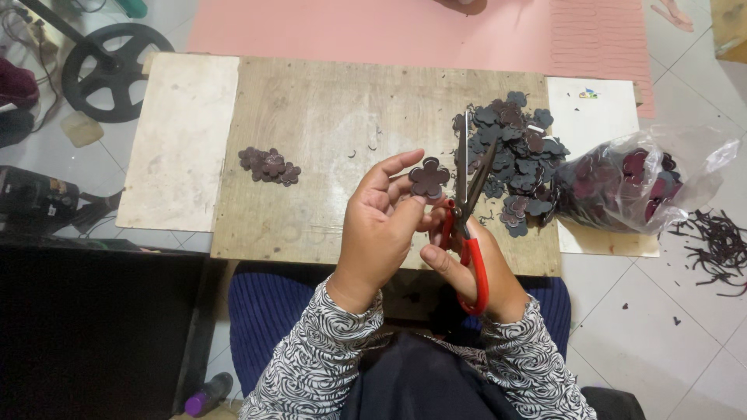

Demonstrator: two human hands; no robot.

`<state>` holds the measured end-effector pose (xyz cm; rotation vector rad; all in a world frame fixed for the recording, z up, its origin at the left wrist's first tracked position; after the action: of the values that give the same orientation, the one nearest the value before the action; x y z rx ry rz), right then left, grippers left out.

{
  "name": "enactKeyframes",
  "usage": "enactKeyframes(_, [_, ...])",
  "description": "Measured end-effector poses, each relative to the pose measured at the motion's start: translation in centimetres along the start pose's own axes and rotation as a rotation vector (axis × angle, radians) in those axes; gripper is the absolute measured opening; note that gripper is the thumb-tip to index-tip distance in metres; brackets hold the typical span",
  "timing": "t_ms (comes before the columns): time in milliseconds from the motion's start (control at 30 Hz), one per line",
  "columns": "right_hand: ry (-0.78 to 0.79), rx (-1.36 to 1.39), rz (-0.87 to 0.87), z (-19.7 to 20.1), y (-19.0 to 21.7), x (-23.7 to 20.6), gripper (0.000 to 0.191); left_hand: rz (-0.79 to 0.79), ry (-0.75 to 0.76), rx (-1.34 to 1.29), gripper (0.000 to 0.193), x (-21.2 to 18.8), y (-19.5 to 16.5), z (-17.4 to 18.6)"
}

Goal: The person sits at a workbench and uses red-handled scissors to trim the edges of dark fabric flower-shaped cutouts, working on one piece at a time. Trimmed pieces are set on the table beside a pile of untrimmed cutouts and a plastic bag of finished pieces.

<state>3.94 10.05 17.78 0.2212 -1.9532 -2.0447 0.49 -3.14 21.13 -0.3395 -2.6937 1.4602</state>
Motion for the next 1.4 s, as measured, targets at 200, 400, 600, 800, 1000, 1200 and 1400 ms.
enactKeyframes(200, [-0.037,0.015,-0.004,0.3,-0.5,-0.1,0.069,-0.039,0.011,0.019,0.046,-0.1,-0.3,0.0])
enactKeyframes(400, [-0.133,0.006,0.091,0.9,0.2,-0.2,0.046,-0.02,0.041,-0.04,0.041,-0.2,0.0,-0.5])
enactKeyframes(600, [-0.472,0.167,0.212,2.9,1.3,0.3,0.022,0.004,0.05,0.167,0.046,-0.7,0.6,-1.0])
enactKeyframes(800, [-0.507,0.128,0.242,3.0,2.7,0.9,0.02,0.038,0.013,0.288,0.054,-0.8,0.8,-0.8])
enactKeyframes(1000, [-0.551,0.229,0.268,3.3,2.6,1.0,0.02,-0.09,-0.033,0.744,0.079,-0.7,-0.5,0.3])
enactKeyframes(1200, [-0.546,0.195,0.273,3.4,3.2,1.1,0.018,-0.142,-0.014,0.812,0.069,-0.6,-0.4,0.8])
enactKeyframes(1400, [-0.528,0.161,0.252,2.9,3.4,0.9,0.022,0.025,0.041,0.263,0.043,-0.2,1.7,1.0])
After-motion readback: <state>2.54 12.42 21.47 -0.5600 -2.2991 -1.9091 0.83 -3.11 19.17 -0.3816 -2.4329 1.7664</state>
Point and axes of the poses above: each hand's wrist, its own x-axis towards the middle knuckle, its own z-axis out of the back of the hand, y = z × x, the point moved 8 cm from there along x, towards the middle knuckle, and after that the axes turned 6 degrees about z, right-handed, at the moved point
